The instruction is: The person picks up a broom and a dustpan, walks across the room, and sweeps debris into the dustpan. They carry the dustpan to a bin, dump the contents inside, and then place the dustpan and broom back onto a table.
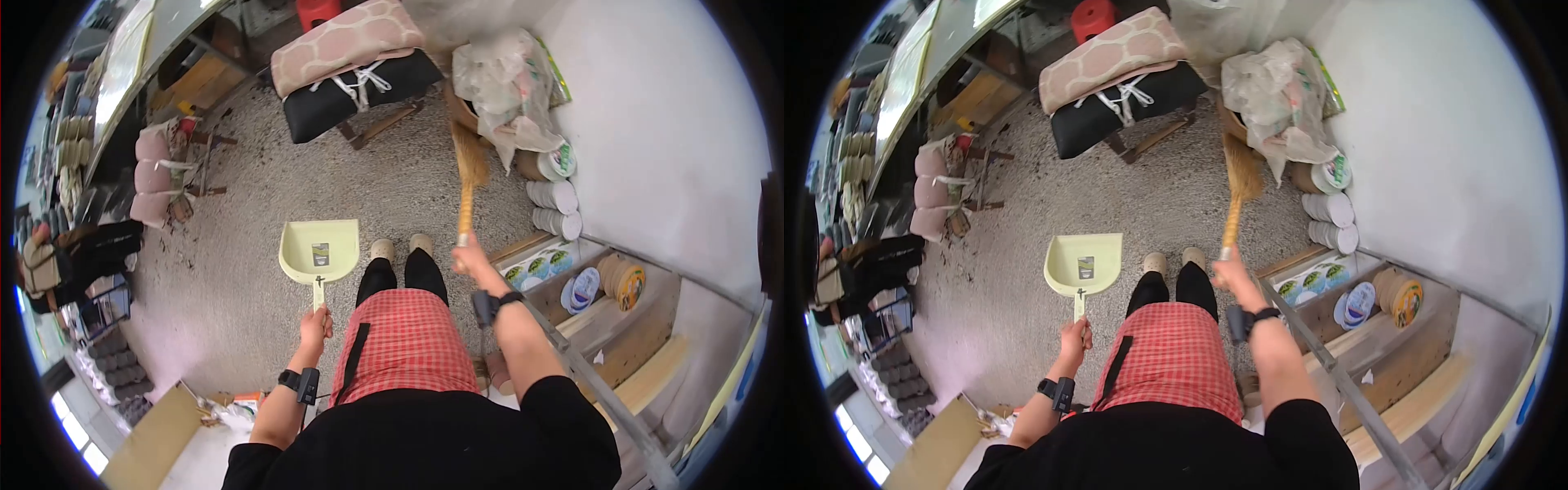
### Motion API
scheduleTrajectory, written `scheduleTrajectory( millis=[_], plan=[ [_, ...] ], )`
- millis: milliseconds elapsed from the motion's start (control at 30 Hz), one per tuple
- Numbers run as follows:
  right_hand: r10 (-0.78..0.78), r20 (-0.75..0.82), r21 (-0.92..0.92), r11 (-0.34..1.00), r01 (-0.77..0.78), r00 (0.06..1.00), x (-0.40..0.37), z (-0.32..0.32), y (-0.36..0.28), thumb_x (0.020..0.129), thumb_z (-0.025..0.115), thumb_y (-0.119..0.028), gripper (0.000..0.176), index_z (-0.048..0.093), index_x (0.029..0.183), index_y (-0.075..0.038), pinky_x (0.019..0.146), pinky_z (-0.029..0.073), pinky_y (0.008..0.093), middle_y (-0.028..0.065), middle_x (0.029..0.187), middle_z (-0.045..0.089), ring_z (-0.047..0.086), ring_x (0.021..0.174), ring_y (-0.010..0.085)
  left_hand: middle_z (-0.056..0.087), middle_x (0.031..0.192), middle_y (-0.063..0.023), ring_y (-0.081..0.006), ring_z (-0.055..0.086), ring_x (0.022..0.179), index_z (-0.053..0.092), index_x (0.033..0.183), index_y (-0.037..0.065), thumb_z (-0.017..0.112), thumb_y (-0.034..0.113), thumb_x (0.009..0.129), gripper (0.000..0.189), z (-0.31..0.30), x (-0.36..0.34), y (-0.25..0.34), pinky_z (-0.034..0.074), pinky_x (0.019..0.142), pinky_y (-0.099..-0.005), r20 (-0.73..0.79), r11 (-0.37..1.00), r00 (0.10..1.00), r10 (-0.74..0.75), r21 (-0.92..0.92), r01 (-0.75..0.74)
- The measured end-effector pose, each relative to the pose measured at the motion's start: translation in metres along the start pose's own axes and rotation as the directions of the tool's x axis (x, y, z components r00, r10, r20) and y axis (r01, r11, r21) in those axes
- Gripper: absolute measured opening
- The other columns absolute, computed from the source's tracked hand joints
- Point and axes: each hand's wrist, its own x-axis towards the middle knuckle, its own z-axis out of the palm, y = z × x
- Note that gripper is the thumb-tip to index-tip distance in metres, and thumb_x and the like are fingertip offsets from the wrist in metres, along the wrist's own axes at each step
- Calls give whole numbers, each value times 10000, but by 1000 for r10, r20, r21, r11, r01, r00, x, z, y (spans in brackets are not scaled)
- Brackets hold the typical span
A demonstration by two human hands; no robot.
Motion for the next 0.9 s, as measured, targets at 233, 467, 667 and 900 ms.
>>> scheduleTrajectory(
  millis=[233,467,667,900],
  plan=[
    [109,192,-891,436,126,975,-42,135,47,712,554,-71,889,26,1422,-155,573,505,390,234,899,603,632,702,313,415,499,-7,-119,373,364,473,773,64,474,262,895,233,-31,-37,-40,306,365,-245,-80,980,995,-56,-197,40],
    [63,350,-211,977,13,935,-85,47,15,662,574,58,858,239,1392,-244,352,378,308,79,700,524,473,417,166,421,507,-5,-118,377,370,472,782,66,464,271,894,234,-50,-46,-40,306,367,-246,-126,969,992,-11,-247,-20],
    [71,100,-106,993,-60,992,-151,-84,54,673,534,25,821,240,1390,-246,323,391,322,87,732,523,478,401,193,416,508,1,-113,372,371,473,783,71,467,286,892,242,-59,-49,-34,296,363,-247,-172,968,985,24,-241,-66],
    [-473,280,-616,578,534,835,-48,-26,56,734,576,-90,112,464,737,-104,484,488,286,57,639,484,535,547,206,393,520,9,-104,337,388,461,794,85,473,290,897,229,-116,-32,-25,277,368,-241,-136,922,990,-30,-386,-25]
  ],
)
